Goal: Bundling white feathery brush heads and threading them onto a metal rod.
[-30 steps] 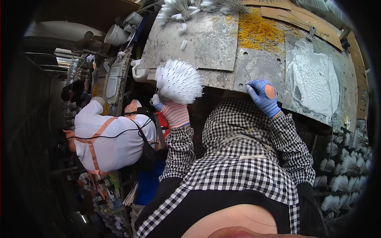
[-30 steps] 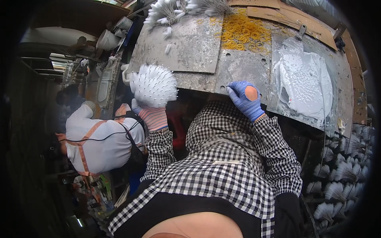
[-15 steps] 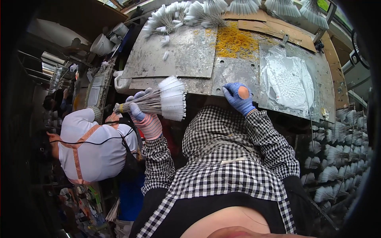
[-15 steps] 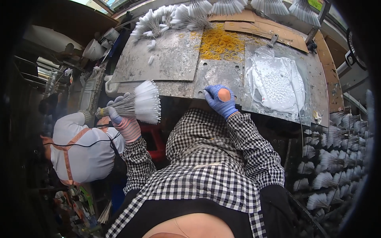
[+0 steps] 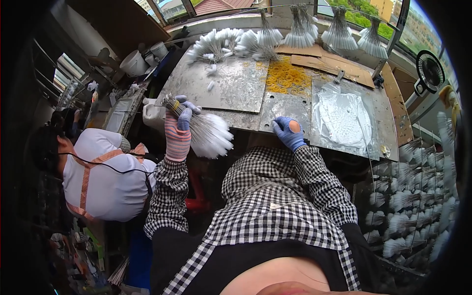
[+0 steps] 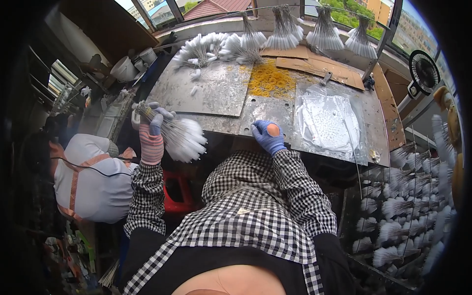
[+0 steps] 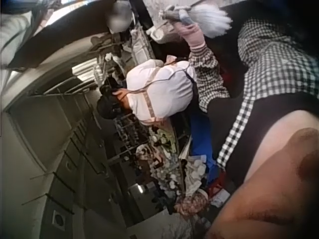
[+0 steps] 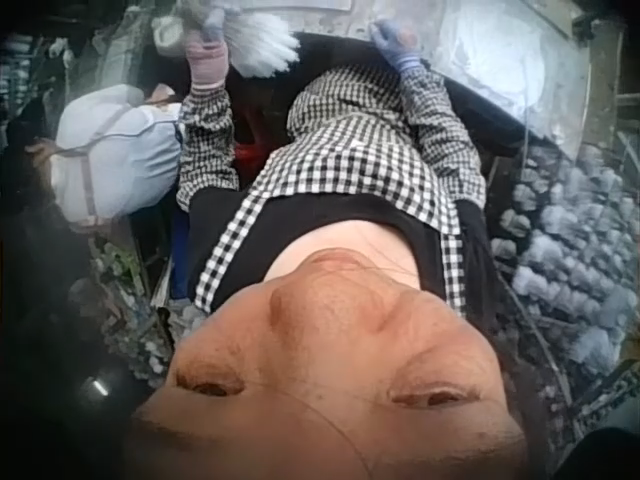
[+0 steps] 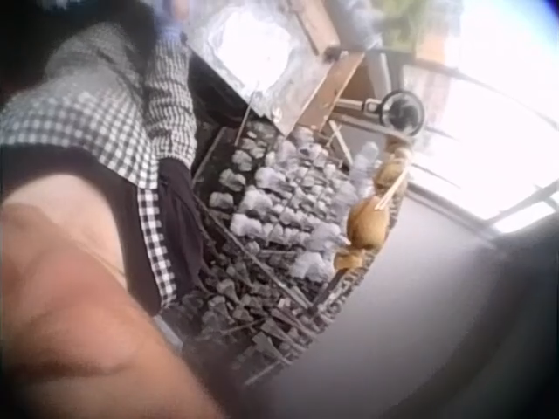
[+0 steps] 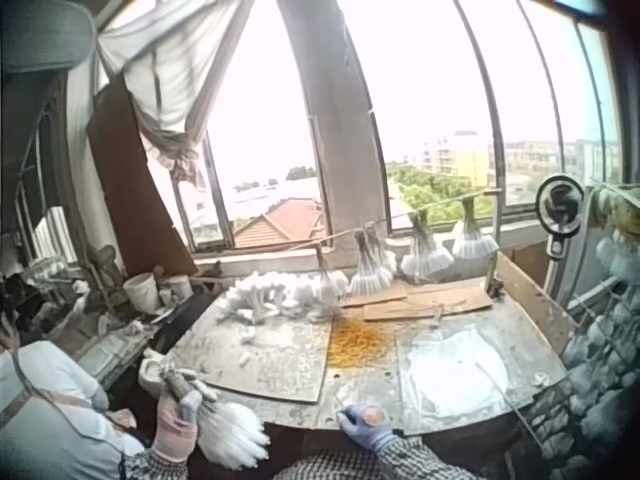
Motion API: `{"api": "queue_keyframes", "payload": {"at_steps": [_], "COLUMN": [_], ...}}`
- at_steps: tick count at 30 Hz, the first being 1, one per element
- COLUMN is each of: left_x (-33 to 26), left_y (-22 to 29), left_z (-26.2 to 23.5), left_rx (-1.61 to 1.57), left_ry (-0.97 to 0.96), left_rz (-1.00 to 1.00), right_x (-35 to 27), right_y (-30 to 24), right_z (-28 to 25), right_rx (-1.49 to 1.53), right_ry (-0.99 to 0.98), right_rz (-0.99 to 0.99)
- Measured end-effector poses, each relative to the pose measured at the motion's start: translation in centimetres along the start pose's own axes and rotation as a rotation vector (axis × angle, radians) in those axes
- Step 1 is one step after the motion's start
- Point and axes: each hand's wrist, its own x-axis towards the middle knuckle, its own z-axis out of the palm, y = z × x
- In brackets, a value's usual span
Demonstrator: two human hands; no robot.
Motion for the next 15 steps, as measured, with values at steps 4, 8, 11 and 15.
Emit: {"api": "queue_keyframes", "payload": {"at_steps": [4,8,11,15], "left_x": [-0.3,-0.2,-0.7,-1.1], "left_y": [-0.9,-1.0,-1.2,-2.5], "left_z": [-0.6,-0.8,-1.5,-5.6], "left_rx": [-0.030,-0.112,-0.060,-0.077], "left_ry": [0.004,-0.017,0.019,0.049], "left_rz": [-0.084,-0.100,-0.075,-0.046], "right_x": [-0.3,-1.4,-1.9,-1.3], "right_y": [-0.7,-2.1,-2.9,-3.9], "right_z": [0.1,-0.3,0.1,3.2], "right_rx": [0.008,0.003,-0.026,-0.047], "right_ry": [0.013,0.002,-0.027,-0.006], "right_rz": [-0.045,-0.046,0.015,-0.031]}}
